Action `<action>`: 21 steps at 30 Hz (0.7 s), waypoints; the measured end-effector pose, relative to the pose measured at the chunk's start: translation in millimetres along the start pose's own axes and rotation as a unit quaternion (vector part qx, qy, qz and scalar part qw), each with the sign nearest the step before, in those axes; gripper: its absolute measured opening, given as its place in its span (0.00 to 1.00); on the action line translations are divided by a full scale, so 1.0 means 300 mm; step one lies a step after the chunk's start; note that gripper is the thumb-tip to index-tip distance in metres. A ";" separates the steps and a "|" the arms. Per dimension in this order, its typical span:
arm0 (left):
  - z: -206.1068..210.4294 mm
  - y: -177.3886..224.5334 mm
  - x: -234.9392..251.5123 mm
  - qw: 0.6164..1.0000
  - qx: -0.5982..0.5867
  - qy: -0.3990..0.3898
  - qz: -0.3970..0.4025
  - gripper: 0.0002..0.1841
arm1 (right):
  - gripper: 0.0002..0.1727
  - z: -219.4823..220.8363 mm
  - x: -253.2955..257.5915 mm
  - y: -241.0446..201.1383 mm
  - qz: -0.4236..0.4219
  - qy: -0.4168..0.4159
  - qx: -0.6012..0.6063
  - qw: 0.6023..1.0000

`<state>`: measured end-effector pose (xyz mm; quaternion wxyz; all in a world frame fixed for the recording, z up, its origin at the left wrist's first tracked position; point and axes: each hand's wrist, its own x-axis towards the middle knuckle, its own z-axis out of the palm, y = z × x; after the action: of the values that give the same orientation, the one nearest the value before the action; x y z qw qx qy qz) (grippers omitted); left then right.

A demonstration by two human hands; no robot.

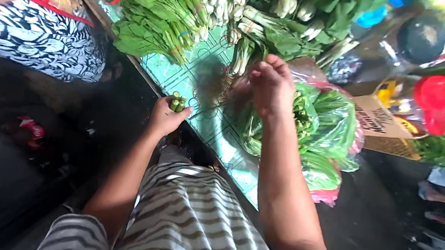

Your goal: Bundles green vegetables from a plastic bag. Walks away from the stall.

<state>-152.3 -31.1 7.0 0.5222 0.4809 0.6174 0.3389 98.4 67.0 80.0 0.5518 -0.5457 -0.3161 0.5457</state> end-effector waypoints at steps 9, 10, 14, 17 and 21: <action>0.206 0.278 0.010 0.986 0.024 -0.136 0.089 0.12 | 0.39 -0.431 -0.253 -0.440 -0.308 -0.067 -0.156 0.936; 0.244 0.309 0.003 0.981 0.018 -0.161 0.109 0.12 | 0.45 -0.476 -0.284 -0.451 -0.305 -0.068 -0.212 0.926; 0.437 0.454 -0.068 0.945 0.068 -0.254 0.196 0.09 | 0.64 -0.536 -0.405 -0.469 -0.313 -0.125 -0.402 0.851; 0.573 0.579 -0.178 0.929 0.150 -0.295 0.168 0.12 | 0.63 -0.503 -0.511 -0.503 -0.281 -0.186 -0.501 0.797; 0.710 0.671 -0.283 0.906 0.266 -0.293 0.150 0.14 | 0.53 -0.580 -0.592 -0.497 -0.248 -0.178 -0.584 0.752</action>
<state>102.0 -67.5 171.5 0.4751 0.7664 0.4249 0.0800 264.7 -117.6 229.4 0.1753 -0.5572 -0.7901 0.1858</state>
